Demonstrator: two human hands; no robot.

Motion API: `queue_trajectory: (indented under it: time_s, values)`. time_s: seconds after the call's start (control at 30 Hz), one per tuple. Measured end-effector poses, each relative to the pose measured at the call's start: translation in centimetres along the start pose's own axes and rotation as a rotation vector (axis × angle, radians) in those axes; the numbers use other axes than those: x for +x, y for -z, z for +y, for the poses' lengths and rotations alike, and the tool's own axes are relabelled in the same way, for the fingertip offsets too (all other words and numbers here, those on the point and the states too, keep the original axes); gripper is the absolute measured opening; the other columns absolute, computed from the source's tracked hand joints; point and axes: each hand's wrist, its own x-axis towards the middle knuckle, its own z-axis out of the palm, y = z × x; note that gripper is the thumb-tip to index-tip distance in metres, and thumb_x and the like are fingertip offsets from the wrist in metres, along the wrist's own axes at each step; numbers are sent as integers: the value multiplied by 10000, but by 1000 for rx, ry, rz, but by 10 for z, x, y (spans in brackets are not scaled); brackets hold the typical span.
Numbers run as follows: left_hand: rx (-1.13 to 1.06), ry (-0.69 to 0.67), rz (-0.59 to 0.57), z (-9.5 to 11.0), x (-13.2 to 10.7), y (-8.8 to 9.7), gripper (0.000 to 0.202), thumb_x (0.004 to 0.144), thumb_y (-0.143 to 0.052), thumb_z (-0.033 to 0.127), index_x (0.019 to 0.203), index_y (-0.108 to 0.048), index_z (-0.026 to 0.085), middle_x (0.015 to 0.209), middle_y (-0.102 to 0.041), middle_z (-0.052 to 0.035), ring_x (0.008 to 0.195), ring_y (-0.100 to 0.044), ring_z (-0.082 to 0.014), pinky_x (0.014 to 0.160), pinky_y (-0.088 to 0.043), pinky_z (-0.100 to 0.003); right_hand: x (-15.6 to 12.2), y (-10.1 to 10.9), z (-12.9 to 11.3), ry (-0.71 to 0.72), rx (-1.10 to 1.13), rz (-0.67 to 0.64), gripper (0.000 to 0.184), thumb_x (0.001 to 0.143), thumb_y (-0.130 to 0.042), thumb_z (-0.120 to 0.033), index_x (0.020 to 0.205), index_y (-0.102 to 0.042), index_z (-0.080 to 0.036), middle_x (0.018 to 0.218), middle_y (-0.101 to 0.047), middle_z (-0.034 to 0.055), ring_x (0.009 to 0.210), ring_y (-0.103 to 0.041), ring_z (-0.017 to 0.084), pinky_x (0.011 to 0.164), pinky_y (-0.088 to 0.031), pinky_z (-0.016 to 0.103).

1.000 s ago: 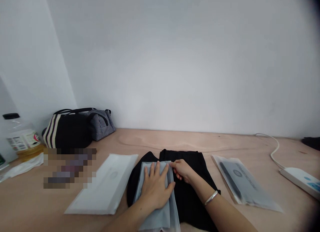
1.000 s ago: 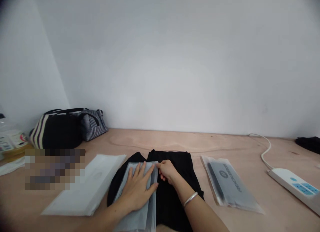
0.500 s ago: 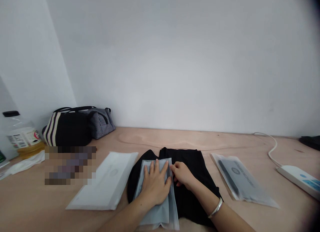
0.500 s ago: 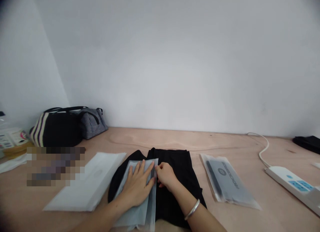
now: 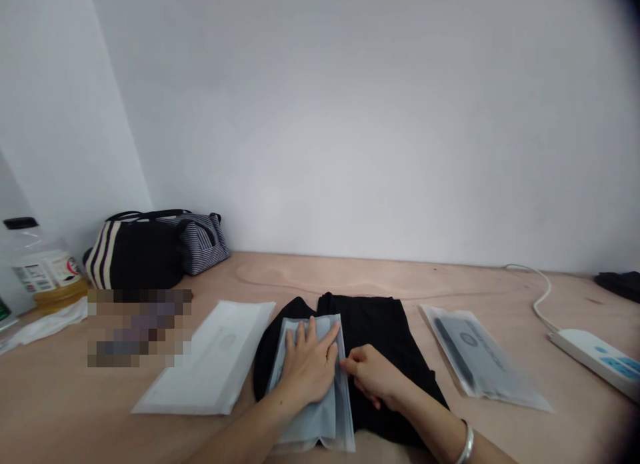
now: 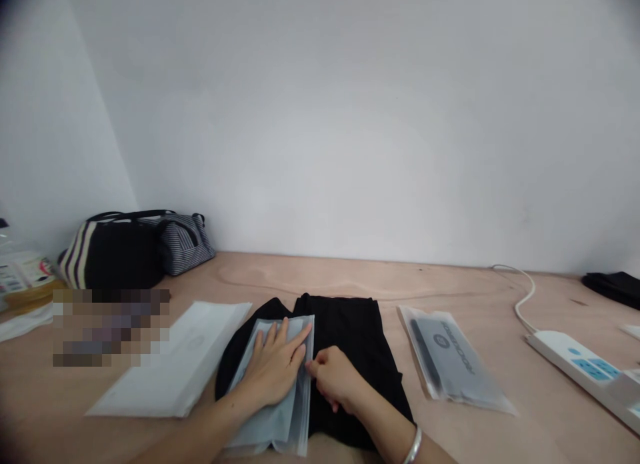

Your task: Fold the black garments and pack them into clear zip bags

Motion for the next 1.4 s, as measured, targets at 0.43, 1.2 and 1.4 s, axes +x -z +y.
queue_trajectory:
  time_s: [0.43, 1.2, 1.4]
  values:
    - [-18, -18, 26, 0, 2, 0, 440, 884, -251, 416, 1318, -273, 353, 1383, -302, -79, 1230, -274, -360, 950, -153, -581, -46, -10, 28, 42, -118, -94, 207, 784, -456, -283, 611, -485, -173, 340, -382, -75, 257, -325, 41, 260, -215, 133]
    - [-108, -48, 164, -31, -21, -4, 459, 908, -201, 434, 1344, -229, 291, 1373, -327, -20, 1265, -244, -212, 1012, -163, -493, 38, -11, -23, 221, -163, 170, 172, 596, -649, -307, 662, -594, -158, 651, -636, 38, 733, -616, 236, 618, -473, 278]
    - [-19, -45, 84, -31, -22, -6, 515, 875, -225, 516, 1337, -256, 291, 1392, -283, -61, 1281, -192, -264, 998, -124, -540, 28, 24, 4, 265, -251, 484, 302, 754, -463, -284, 1000, -560, -138, 1013, -619, 88, 947, -563, 187, 792, -418, 248]
